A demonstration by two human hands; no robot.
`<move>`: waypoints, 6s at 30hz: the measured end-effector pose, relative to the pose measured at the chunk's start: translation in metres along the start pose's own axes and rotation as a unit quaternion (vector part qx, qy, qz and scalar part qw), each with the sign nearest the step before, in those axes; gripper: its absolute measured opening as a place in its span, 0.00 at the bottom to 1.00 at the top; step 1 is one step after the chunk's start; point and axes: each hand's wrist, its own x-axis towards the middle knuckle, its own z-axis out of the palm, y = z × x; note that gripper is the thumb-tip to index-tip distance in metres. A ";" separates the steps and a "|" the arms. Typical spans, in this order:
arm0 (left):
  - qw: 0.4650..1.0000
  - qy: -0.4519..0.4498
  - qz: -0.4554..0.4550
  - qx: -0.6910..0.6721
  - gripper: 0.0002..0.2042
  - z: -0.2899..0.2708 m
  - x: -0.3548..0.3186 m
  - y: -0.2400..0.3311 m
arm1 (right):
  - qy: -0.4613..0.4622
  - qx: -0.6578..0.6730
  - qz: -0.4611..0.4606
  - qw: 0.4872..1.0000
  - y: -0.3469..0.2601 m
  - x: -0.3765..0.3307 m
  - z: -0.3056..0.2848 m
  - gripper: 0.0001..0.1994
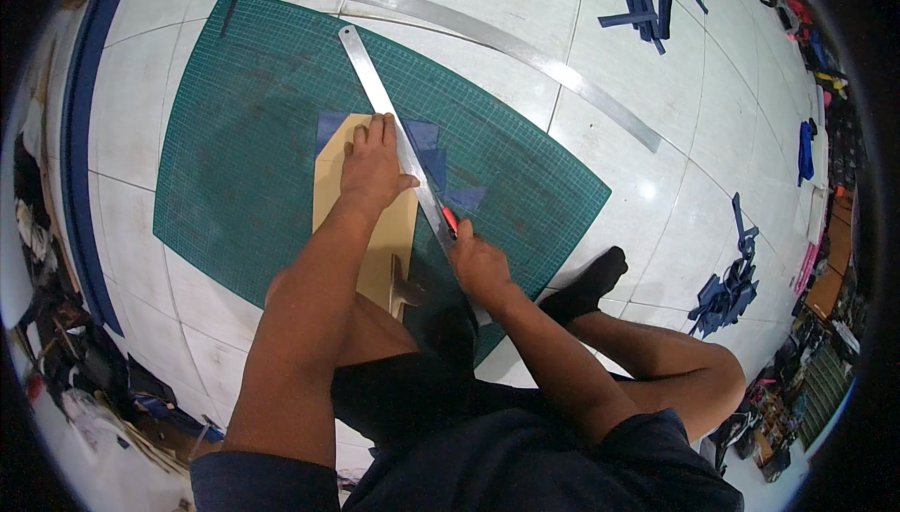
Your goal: The person aligns a blue fabric under a cardboard template and uses a utility knife and a metal ruler to cut the fabric into specific shapes.
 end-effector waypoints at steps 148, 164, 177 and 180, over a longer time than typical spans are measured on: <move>0.999 -0.006 -0.002 0.047 0.53 0.013 0.006 -0.009 | 0.094 0.031 -0.044 0.994 -0.038 0.026 -0.033 0.09; 0.999 0.047 0.006 -0.018 0.37 0.019 0.005 -0.015 | 0.116 0.000 -0.086 0.990 -0.074 0.080 -0.041 0.09; 0.999 -0.024 -0.026 0.015 0.55 0.006 0.006 -0.006 | -0.027 -0.024 -0.008 0.999 -0.007 -0.010 -0.018 0.09; 0.997 -0.057 -0.053 0.002 0.55 -0.002 0.005 -0.002 | 0.008 -0.002 -0.021 1.000 -0.011 -0.017 -0.037 0.09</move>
